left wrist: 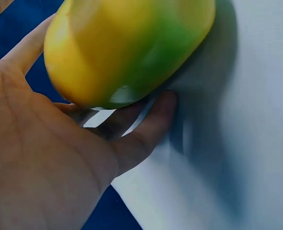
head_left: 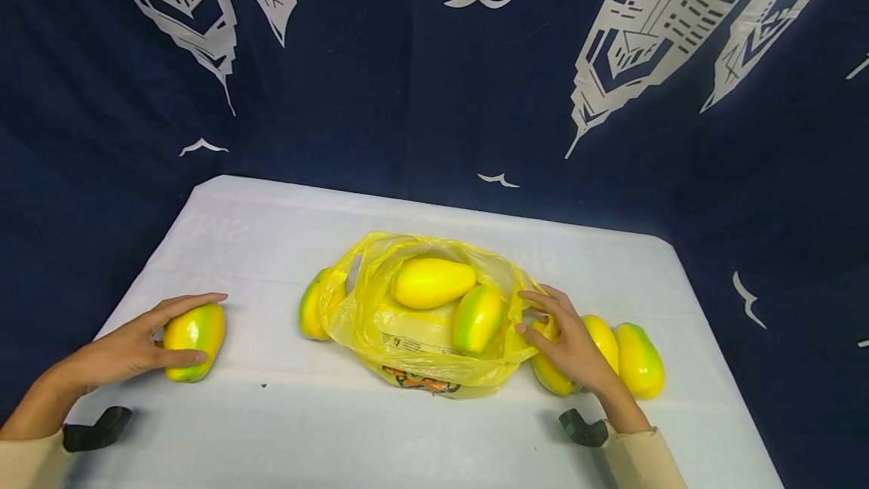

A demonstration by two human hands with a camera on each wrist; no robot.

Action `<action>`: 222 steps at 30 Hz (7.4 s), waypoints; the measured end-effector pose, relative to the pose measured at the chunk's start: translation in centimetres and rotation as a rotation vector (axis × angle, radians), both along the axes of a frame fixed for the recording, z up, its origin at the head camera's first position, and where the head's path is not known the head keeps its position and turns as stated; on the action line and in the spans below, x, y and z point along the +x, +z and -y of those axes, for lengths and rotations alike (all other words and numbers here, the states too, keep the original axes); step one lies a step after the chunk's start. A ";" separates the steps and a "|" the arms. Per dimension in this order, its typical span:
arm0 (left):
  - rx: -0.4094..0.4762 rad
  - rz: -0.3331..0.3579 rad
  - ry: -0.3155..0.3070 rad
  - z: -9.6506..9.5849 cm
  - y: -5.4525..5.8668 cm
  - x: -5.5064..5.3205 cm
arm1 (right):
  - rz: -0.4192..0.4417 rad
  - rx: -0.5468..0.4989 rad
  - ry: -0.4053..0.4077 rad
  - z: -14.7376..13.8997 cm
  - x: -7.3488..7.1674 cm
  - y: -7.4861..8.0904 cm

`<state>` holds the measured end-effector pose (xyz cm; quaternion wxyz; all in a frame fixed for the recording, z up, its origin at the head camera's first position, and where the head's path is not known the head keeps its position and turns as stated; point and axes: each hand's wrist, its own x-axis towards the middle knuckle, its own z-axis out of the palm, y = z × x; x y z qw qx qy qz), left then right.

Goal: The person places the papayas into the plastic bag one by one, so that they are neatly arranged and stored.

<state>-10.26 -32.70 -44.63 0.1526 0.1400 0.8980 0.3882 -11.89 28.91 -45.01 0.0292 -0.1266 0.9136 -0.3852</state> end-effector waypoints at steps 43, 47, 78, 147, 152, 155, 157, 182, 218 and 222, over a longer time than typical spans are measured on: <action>-0.024 0.025 0.115 -1.6 0.5 -0.7 | 0.006 -0.007 -0.008 0.0 0.3 -0.1; -0.018 -0.001 0.097 -2.1 1.5 -1.1 | 0.000 -0.009 -0.005 0.0 0.3 -0.1; 0.092 -0.138 -0.230 -14.4 9.6 -5.4 | -0.010 0.003 -0.007 -0.1 0.2 -0.1; 0.094 0.199 -0.680 -28.0 3.9 -8.0 | -0.015 0.036 -0.008 0.1 0.3 -0.2; 0.068 0.188 -0.696 -28.1 4.1 -7.8 | -0.019 0.036 -0.004 0.1 0.2 -0.3; 0.059 0.202 -0.703 -28.1 4.1 -7.7 | -0.022 0.038 -0.005 0.1 0.2 -0.4; 0.057 0.213 -0.707 -28.1 4.1 -7.6 | -0.023 0.038 -0.006 0.1 0.1 -0.4; 0.114 0.393 -0.634 -28.4 3.9 -7.1 | -0.014 0.030 -0.006 0.2 0.2 -0.2; 0.090 0.297 -0.643 -28.3 4.1 -7.2 | -0.002 0.027 -0.007 0.2 0.3 -0.2; 0.090 0.286 -0.627 -28.1 4.5 -7.2 | -0.005 0.027 -0.007 0.2 0.3 -0.2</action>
